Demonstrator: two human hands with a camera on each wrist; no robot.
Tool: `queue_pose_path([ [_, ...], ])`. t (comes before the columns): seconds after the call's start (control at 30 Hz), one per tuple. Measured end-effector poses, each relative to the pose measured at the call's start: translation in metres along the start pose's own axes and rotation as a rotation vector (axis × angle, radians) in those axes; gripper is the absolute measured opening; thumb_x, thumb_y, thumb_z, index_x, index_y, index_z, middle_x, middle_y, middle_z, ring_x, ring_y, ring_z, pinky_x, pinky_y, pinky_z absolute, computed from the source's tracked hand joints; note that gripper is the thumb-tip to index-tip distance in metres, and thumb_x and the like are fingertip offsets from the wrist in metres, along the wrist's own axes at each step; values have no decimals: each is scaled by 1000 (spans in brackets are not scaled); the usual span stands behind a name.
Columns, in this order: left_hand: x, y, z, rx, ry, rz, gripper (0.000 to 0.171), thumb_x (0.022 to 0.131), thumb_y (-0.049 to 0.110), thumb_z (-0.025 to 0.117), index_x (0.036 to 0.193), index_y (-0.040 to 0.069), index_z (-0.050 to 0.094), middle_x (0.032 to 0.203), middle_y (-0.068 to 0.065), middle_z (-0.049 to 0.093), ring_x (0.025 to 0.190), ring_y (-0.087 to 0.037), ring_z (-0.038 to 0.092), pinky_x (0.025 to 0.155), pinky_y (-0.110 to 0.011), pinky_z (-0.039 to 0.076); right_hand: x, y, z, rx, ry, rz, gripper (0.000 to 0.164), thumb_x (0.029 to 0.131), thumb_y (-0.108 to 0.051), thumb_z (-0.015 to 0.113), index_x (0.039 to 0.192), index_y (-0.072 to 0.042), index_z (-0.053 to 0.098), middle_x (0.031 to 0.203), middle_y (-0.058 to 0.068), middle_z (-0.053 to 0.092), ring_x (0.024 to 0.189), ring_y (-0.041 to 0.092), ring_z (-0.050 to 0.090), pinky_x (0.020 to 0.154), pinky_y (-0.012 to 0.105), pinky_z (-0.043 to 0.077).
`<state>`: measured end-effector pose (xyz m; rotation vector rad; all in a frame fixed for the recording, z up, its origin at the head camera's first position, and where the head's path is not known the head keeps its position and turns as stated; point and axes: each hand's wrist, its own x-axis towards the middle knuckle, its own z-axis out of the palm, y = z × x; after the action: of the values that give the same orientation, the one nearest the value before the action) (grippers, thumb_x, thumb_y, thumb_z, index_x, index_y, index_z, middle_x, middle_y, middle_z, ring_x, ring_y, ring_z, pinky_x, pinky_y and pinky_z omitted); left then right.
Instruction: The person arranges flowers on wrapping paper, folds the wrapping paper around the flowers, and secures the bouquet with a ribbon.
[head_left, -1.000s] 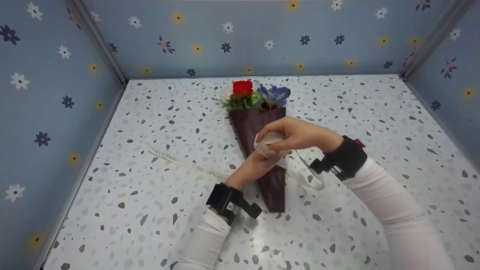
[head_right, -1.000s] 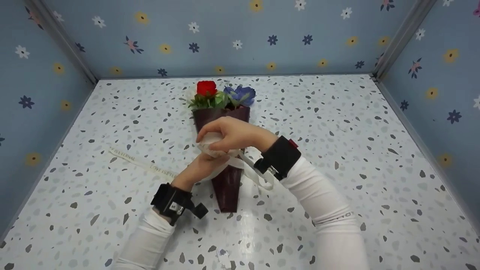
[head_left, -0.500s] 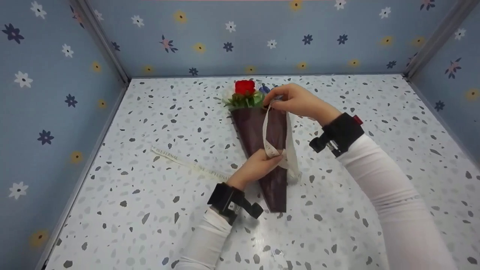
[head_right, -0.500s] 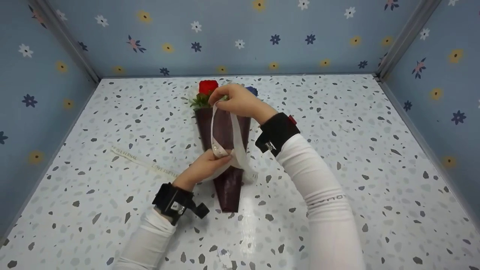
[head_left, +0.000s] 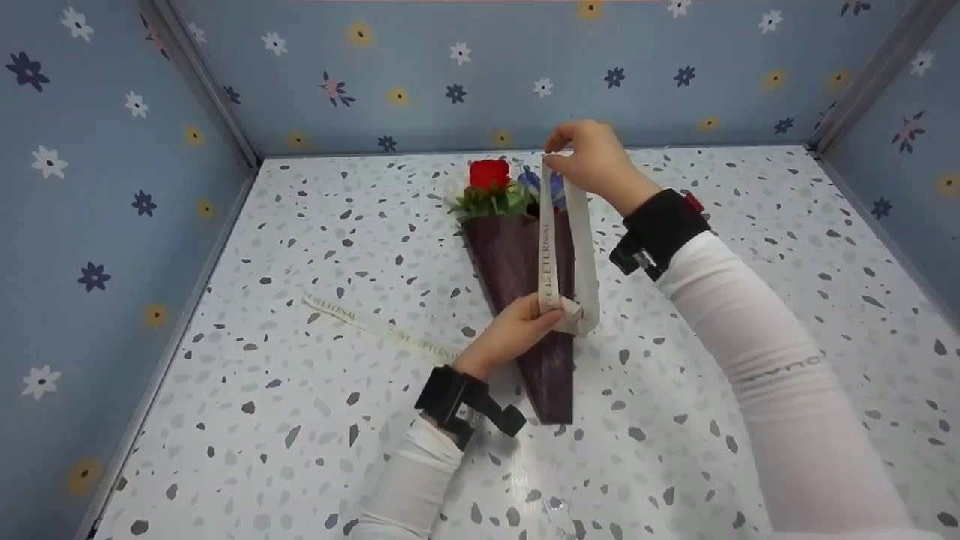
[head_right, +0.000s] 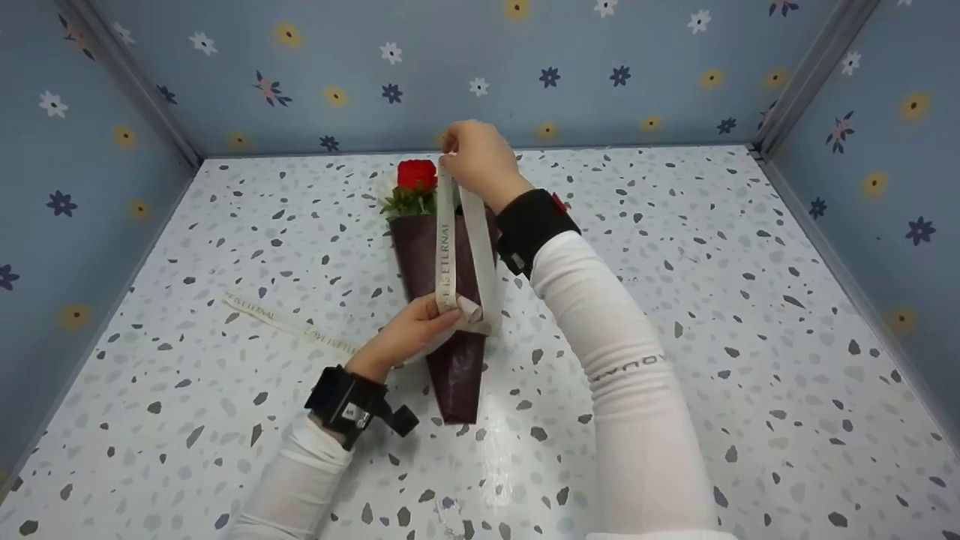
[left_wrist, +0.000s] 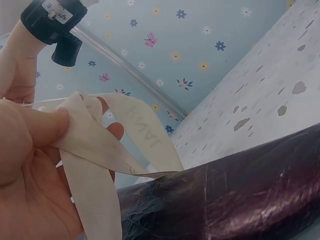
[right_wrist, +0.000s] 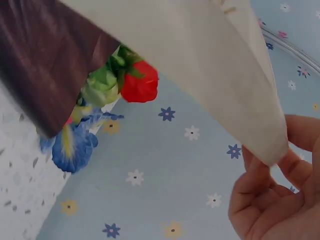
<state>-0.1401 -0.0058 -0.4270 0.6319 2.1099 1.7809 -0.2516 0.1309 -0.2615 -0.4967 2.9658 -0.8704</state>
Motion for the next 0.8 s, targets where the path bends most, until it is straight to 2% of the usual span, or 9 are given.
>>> queue_pose_path([
  [0.13,0,-1,0,-92,-58,-2,27,98,10,49,118,-6,58,119,-18,65,110,-27,62,94,-26,46,3,0,1,-128,93,-88,21,93,-13,58,107,2,64,115,20,60,111,35,54,95,44,42],
  [0.27,-1,-1,-1,-147,-91,7,27,98,9,48,118,-7,56,121,-20,63,113,-27,61,97,-28,46,6,0,1,-85,154,-168,15,92,-8,58,102,3,65,109,20,57,102,34,55,90,43,43],
  [0.37,-2,0,-1,-80,-57,16,24,96,8,50,114,-6,60,113,-19,67,89,-16,65,77,-21,49,7,1,4,-60,76,-238,17,93,-9,58,103,3,64,122,21,52,111,35,52,96,43,41],
  [0.4,-2,-1,-1,-52,-45,22,23,96,8,51,111,-5,62,110,-18,68,80,-12,62,71,-19,47,6,2,5,-62,24,-250,18,93,-10,59,105,3,64,128,21,49,117,35,50,99,44,40],
  [0.47,-2,-2,-1,-7,-18,26,21,94,8,54,108,-4,65,93,-15,70,65,-6,50,60,-17,38,4,4,10,-82,-84,-260,23,94,-15,58,110,1,63,142,20,39,130,36,41,106,46,35],
  [0.53,-1,-3,-1,0,-4,38,20,93,7,56,105,-4,67,82,-9,67,60,-4,43,57,-18,34,0,8,14,-114,-156,-264,28,95,-21,58,115,-2,61,151,17,30,138,35,30,110,47,29],
  [0.63,0,-4,0,-10,17,55,19,91,5,59,103,-5,69,66,3,51,56,-3,38,54,-18,32,-7,14,19,-93,-188,-278,37,96,-28,55,125,-6,56,155,13,24,142,34,23,113,49,24],
  [0.73,0,-3,1,-10,43,70,18,90,4,60,100,-6,70,62,6,49,54,-3,38,53,-18,31,-19,25,23,-11,-179,-358,55,94,-41,54,137,-8,46,156,12,22,144,32,19,114,53,18],
  [0.8,0,-2,1,-15,60,81,17,89,4,61,99,-6,71,65,-2,58,55,-2,42,54,-18,34,-31,36,26,65,-172,-445,74,89,-55,53,144,-8,37,157,13,20,144,32,16,114,55,15],
])
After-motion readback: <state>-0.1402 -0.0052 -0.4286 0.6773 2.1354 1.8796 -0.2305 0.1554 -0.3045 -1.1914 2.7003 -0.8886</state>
